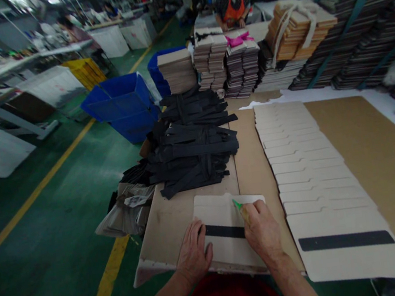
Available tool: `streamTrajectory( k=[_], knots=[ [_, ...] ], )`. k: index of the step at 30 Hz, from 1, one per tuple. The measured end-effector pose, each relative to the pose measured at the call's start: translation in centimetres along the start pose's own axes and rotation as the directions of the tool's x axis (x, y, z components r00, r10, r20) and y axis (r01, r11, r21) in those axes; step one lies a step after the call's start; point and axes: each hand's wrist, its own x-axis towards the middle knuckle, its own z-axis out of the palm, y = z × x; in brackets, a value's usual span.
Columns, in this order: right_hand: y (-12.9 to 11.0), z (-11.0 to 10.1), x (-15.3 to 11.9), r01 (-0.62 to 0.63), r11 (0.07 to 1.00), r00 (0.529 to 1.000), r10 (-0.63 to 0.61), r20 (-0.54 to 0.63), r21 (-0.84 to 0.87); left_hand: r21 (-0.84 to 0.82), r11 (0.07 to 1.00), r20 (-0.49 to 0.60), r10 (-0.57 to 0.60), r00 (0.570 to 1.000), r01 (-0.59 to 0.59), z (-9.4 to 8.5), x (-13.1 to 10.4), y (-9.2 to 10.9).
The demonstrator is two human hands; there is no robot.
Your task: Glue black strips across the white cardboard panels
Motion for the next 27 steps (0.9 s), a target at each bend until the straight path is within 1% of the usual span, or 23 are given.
streamTrajectory(
  k=[2, 7, 9, 11, 13, 19, 21, 24, 27],
  knots=[
    [-0.2, 0.0, 0.1, 0.008, 1.000, 1.000, -0.008, 0.014, -0.001, -0.011, 1.000, -0.007, 0.004, 1.000, -0.004, 0.0, 0.0, 0.0],
    [0.9, -0.3, -0.5, -0.077, 0.996, 0.997, 0.076, -0.018, -0.034, -0.034, 0.999, -0.040, 0.002, 0.999, -0.003, 0.0, 0.1, 0.1],
    [1.0, -0.3, -0.6, -0.070, 0.997, 0.997, 0.069, -0.023, -0.039, -0.034, 0.999, -0.042, 0.003, 0.999, -0.005, -0.1, 0.2, 0.1],
    [0.8, -0.3, -0.6, -0.040, 0.998, 0.999, 0.040, -0.006, -0.042, -0.031, 0.999, -0.034, 0.007, 0.999, -0.008, -0.1, 0.2, 0.1],
    [0.7, -0.4, -0.5, -0.038, 0.998, 0.999, 0.038, 0.010, -0.049, -0.030, 1.000, -0.024, 0.007, 1.000, -0.007, -0.1, 0.2, 0.0],
    [1.8, -1.4, -1.2, -0.158, 0.984, 0.987, 0.157, -0.018, -0.077, -0.023, 1.000, -0.030, 0.002, 1.000, -0.002, 0.2, 0.0, -0.2],
    [2.1, -1.5, -1.4, -0.168, 0.984, 0.986, 0.166, -0.035, -0.064, -0.023, 1.000, -0.031, 0.005, 0.999, -0.006, 0.3, 0.0, -0.2],
    [2.5, -1.4, -1.4, -0.150, 0.988, 0.988, 0.150, -0.027, -0.017, -0.024, 1.000, -0.045, 0.007, 0.999, -0.009, 0.2, 0.0, -0.2],
    [3.1, -1.6, -1.6, -0.197, 0.980, 0.980, 0.196, -0.042, -0.031, -0.029, 0.999, -0.055, 0.011, 0.998, -0.013, 0.1, 0.1, -0.2]
  ],
)
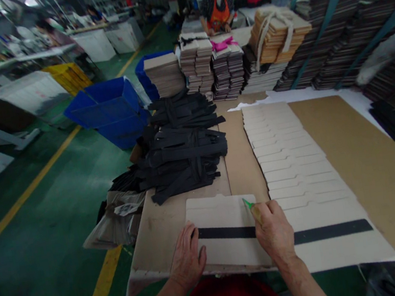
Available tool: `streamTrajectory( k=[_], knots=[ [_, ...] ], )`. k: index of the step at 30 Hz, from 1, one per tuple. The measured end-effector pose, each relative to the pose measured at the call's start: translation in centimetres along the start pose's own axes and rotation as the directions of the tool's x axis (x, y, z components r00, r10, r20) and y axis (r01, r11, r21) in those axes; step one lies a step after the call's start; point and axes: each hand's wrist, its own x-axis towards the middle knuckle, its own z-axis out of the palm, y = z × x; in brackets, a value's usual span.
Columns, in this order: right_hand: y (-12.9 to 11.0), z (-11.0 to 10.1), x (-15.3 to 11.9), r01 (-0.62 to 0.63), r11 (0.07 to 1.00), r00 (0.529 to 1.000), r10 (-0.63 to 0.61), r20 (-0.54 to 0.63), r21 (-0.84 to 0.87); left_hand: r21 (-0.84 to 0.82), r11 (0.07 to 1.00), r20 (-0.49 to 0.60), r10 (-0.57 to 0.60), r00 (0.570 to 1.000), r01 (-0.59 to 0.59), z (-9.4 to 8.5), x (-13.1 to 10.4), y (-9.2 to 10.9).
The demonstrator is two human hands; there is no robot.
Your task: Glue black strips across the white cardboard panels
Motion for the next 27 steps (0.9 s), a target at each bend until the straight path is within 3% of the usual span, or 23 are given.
streamTrajectory(
  k=[8, 14, 20, 24, 27],
  knots=[
    [-0.4, 0.1, -0.3, 0.015, 1.000, 1.000, -0.015, 0.014, 0.027, 0.000, 1.000, -0.007, 0.012, 1.000, -0.012, -0.2, 0.2, 0.0],
    [1.5, -0.5, -0.4, -0.103, 0.995, 0.994, 0.102, -0.030, -0.013, 0.003, 1.000, 0.041, -0.012, 0.999, 0.012, 0.3, -0.1, -0.2],
    [0.9, -0.3, -0.3, 0.009, 1.000, 1.000, -0.008, -0.017, 0.009, 0.013, 1.000, 0.029, 0.002, 1.000, -0.003, 0.4, -0.2, -0.3],
    [1.5, -0.2, -0.8, -0.077, 0.997, 0.996, 0.076, -0.044, -0.020, 0.027, 1.000, 0.038, -0.003, 0.999, 0.002, 0.1, 0.0, 0.0],
    [1.6, 0.5, -0.6, -0.053, 0.999, 0.998, 0.053, -0.042, 0.006, 0.017, 1.000, 0.035, -0.007, 0.999, 0.007, -0.1, 0.0, 0.1]
  ],
)
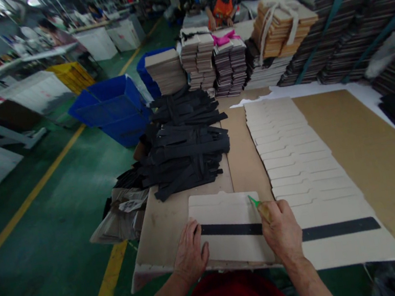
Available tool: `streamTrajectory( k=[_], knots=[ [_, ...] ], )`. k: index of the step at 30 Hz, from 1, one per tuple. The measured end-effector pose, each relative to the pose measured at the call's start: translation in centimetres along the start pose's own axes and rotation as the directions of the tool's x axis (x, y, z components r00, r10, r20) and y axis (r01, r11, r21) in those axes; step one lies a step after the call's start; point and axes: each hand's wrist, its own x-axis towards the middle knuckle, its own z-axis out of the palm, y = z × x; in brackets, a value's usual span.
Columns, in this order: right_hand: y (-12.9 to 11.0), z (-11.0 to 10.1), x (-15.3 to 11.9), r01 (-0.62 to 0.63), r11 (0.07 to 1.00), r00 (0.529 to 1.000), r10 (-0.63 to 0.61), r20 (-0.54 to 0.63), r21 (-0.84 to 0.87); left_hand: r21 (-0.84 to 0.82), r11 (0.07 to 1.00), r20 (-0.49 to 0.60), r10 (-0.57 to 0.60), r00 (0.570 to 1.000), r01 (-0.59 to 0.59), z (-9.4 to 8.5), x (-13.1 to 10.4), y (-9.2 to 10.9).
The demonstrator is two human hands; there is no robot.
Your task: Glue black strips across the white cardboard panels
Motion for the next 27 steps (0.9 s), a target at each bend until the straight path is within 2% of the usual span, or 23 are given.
streamTrajectory(
  k=[7, 11, 15, 19, 24, 27],
  knots=[
    [-2.5, 1.6, 0.4, 0.043, 0.966, 0.994, -0.015, -0.109, 0.256, 0.018, 1.000, 0.000, 0.008, 1.000, -0.008, 0.1, -0.1, 0.0],
    [-4.5, 2.1, -1.5, 0.105, 0.919, 0.994, -0.100, -0.031, 0.380, 0.017, 1.000, -0.014, 0.003, 1.000, -0.003, 0.0, 0.0, 0.1],
    [-5.6, 2.9, -3.2, 0.136, 0.940, 0.990, -0.143, 0.000, 0.311, 0.012, 1.000, -0.002, -0.001, 1.000, 0.001, -0.1, -0.1, 0.2],
    [-7.0, 3.4, -3.5, 0.165, 0.958, 0.984, -0.175, 0.020, 0.236, 0.012, 1.000, 0.020, -0.003, 1.000, 0.002, 0.0, -0.2, 0.2],
    [-10.1, 3.7, -2.9, 0.216, 0.942, 0.967, -0.242, 0.076, 0.258, -0.003, 1.000, -0.003, -0.004, 1.000, 0.004, 0.1, -0.2, 0.0],
    [-10.0, 3.6, -2.9, 0.179, 0.942, 0.974, -0.211, 0.085, 0.285, -0.010, 1.000, -0.025, 0.003, 1.000, -0.003, 0.4, -0.3, -0.2]
  ],
)
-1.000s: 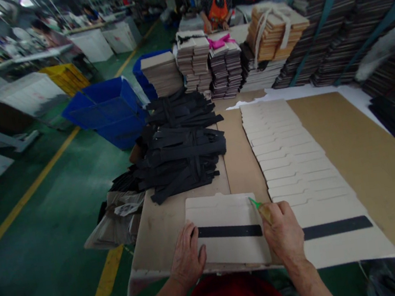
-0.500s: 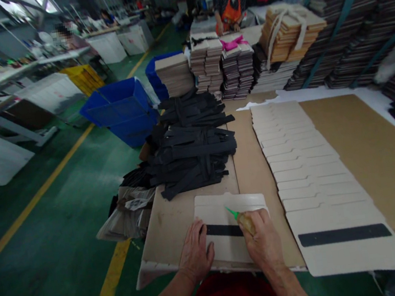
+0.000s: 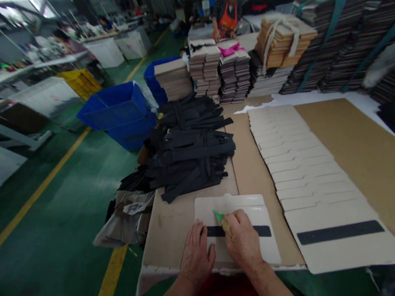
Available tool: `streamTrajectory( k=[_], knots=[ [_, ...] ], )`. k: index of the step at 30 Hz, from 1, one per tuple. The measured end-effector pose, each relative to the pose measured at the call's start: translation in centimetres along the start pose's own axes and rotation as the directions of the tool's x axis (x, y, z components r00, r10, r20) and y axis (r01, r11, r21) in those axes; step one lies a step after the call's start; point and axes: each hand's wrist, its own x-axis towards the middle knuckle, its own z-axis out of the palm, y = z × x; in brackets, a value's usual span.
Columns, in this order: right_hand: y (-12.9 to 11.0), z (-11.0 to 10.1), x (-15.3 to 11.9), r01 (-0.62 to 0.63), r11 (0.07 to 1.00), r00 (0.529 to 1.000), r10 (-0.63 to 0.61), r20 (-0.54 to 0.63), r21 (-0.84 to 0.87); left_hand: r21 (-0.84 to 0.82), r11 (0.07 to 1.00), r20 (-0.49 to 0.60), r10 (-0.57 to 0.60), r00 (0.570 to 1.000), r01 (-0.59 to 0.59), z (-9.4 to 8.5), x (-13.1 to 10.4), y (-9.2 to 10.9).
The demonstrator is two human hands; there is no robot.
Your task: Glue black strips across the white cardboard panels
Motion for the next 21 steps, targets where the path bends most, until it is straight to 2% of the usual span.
streamTrajectory(
  k=[3, 5, 6, 8, 10, 12, 14, 16, 18, 21],
  knots=[
    [1.4, -0.8, -0.8, -0.071, 0.989, 0.996, 0.078, -0.050, 0.132, 0.008, 1.000, -0.024, 0.014, 1.000, -0.014, 0.4, 0.0, -0.3],
    [2.5, -1.4, -1.6, -0.168, 0.939, 0.974, 0.204, -0.094, 0.301, 0.012, 1.000, -0.043, 0.029, 0.999, -0.029, 0.6, 0.1, -0.6],
    [3.1, -1.7, -2.0, -0.231, 0.883, 0.949, 0.296, -0.104, 0.407, 0.012, 0.999, -0.051, 0.037, 0.998, -0.037, 0.8, 0.2, -0.8],
    [4.0, -2.5, -2.8, -0.338, 0.702, 0.868, 0.491, -0.081, 0.627, 0.012, 0.999, -0.065, 0.052, 0.997, -0.051, 1.0, 0.4, -1.0],
    [5.1, -3.5, -3.6, -0.380, 0.493, 0.775, 0.632, -0.022, 0.783, 0.018, 0.998, -0.077, 0.061, 0.995, -0.059, 1.1, 0.5, -1.2],
    [6.6, -5.1, -4.7, -0.373, 0.372, 0.711, 0.704, 0.004, 0.850, 0.040, 0.997, -0.090, 0.064, 0.994, -0.061, 1.1, 0.7, -1.3],
    [8.6, -7.0, -5.9, -0.370, 0.362, 0.663, 0.748, -0.030, 0.856, 0.059, 0.996, -0.098, 0.071, 0.993, -0.066, 0.9, 0.7, -1.5],
    [11.1, -9.1, -7.2, -0.380, 0.421, 0.618, 0.778, -0.113, 0.824, 0.066, 0.996, -0.130, 0.066, 0.989, -0.057, 0.6, 0.6, -1.6],
    [13.6, -11.2, -8.4, -0.416, 0.497, 0.579, 0.791, -0.199, 0.762, 0.074, 0.997, -0.208, 0.024, 0.978, -0.009, -0.2, 0.5, -1.3],
    [16.8, -13.7, -9.7, -0.493, 0.573, 0.568, 0.782, -0.257, 0.654, 0.082, 0.993, -0.303, -0.055, 0.951, 0.084, -2.0, 0.7, 1.0]
  ],
)
